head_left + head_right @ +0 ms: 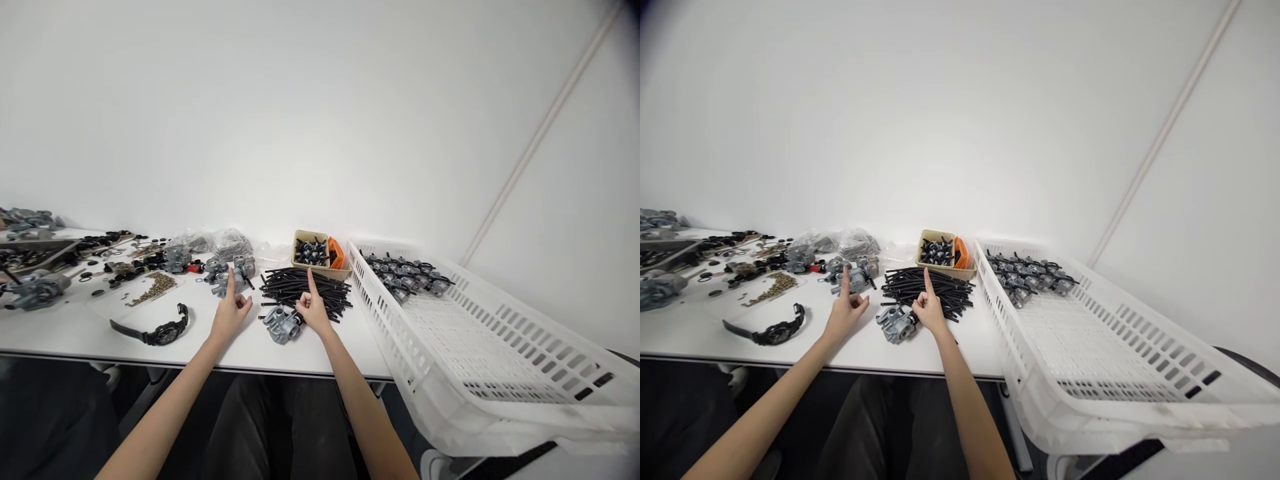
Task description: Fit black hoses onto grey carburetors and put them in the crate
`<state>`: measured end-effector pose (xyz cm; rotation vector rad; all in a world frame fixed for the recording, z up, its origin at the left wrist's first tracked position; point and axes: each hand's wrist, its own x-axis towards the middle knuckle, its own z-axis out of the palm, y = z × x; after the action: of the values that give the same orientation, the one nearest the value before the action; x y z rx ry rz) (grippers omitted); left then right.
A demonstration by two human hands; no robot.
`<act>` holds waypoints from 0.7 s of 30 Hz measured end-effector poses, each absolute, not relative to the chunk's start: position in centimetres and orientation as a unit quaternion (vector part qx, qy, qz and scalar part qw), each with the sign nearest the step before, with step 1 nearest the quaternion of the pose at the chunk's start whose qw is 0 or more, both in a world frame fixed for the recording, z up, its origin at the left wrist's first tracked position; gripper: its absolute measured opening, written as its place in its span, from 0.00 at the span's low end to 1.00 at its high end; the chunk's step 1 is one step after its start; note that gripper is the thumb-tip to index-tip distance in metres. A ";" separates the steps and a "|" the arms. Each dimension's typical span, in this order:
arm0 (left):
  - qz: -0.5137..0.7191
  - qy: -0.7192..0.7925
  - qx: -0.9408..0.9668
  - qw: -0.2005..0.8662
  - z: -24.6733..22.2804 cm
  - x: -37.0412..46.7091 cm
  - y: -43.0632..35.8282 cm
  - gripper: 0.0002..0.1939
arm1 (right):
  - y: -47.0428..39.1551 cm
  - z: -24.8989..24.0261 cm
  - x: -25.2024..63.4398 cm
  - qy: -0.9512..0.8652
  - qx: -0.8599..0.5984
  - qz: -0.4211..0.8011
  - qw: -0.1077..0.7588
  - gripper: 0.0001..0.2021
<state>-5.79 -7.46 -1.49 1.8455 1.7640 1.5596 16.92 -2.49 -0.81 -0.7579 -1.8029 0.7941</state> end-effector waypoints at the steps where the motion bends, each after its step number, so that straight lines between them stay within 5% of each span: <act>1: 0.521 0.588 0.613 0.076 -1.5 -5.8 -7.5 0.47 | -2.5 -0.9 16.9 -0.741 -0.316 0.327 0.494 0.42; 8: 0.513 0.583 0.623 0.090 -1.9 -6.2 -7.1 0.49 | -1.6 -1.7 16.8 -0.696 -0.336 0.323 0.546 0.15; 16: 0.487 0.574 0.648 0.116 -1.9 -6.0 -7.3 0.45 | -1.5 -1.7 16.7 -0.697 -0.326 0.334 0.544 0.14; 21: 0.468 0.560 0.674 0.110 -2.1 -6.1 -7.2 0.27 | -1.8 -1.5 17.3 -0.736 -0.372 0.218 0.522 0.14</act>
<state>-6.08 -7.19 -2.05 1.9817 1.6457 1.3758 17.27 -1.80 -1.48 -0.8912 -1.7621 0.5221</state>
